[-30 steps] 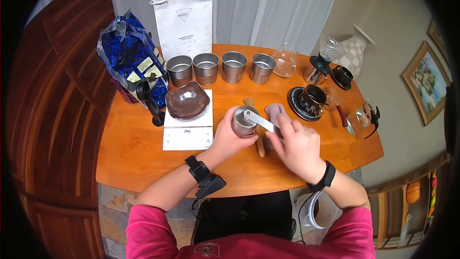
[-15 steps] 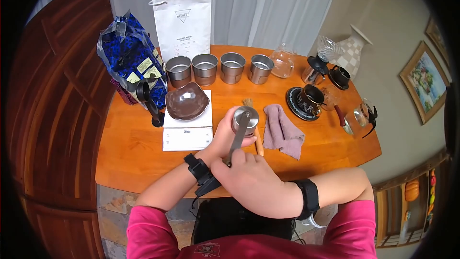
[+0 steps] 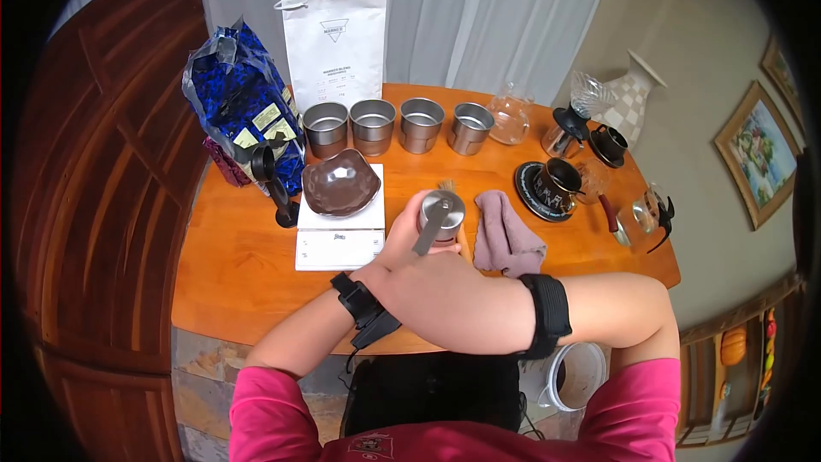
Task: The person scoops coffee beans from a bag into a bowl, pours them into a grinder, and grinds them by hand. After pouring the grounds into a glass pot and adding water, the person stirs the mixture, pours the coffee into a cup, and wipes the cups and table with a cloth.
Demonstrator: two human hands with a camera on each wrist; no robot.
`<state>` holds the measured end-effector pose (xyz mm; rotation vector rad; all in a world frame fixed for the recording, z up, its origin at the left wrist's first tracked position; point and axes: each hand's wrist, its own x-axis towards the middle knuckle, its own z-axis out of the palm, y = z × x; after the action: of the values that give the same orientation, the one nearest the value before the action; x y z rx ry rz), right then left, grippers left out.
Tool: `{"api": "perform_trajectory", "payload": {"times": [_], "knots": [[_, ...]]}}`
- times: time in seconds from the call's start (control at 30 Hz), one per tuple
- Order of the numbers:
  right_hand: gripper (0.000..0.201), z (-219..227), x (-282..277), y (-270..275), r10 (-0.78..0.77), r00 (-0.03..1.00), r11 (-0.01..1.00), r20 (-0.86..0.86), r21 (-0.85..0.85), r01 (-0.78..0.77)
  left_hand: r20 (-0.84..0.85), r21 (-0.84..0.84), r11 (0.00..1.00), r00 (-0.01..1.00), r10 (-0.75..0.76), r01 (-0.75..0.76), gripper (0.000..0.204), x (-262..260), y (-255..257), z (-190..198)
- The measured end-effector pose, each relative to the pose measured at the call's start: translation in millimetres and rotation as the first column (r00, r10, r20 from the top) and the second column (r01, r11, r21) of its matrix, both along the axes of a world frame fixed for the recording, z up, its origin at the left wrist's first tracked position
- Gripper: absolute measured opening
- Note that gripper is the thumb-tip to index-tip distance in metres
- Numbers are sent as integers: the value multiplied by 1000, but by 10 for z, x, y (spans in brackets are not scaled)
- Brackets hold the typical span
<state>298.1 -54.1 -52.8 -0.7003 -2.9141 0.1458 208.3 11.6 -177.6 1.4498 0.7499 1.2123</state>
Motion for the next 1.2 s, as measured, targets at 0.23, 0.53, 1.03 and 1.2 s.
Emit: {"api": "perform_trajectory", "payload": {"times": [0.23,0.53,1.03,1.2], "knots": [[25,-78,74,-51,-36,999,996,-9,76,37,-134,114,992,991,-30,46,77,-46,61,-3],[20,-21,239,-82,38,998,997,47,71,-41,-76,101,994,997,-26,34,73,-34,91,-73],[14,-110,-26,167,99,990,988,-105,128,-85,108,-96,995,994,-7,17,63,74,-61,150],[10,-168,-336,502,34,991,993,-126,118,-19,7,-34,998,999,-53,53,56,49,-101,125]]}}
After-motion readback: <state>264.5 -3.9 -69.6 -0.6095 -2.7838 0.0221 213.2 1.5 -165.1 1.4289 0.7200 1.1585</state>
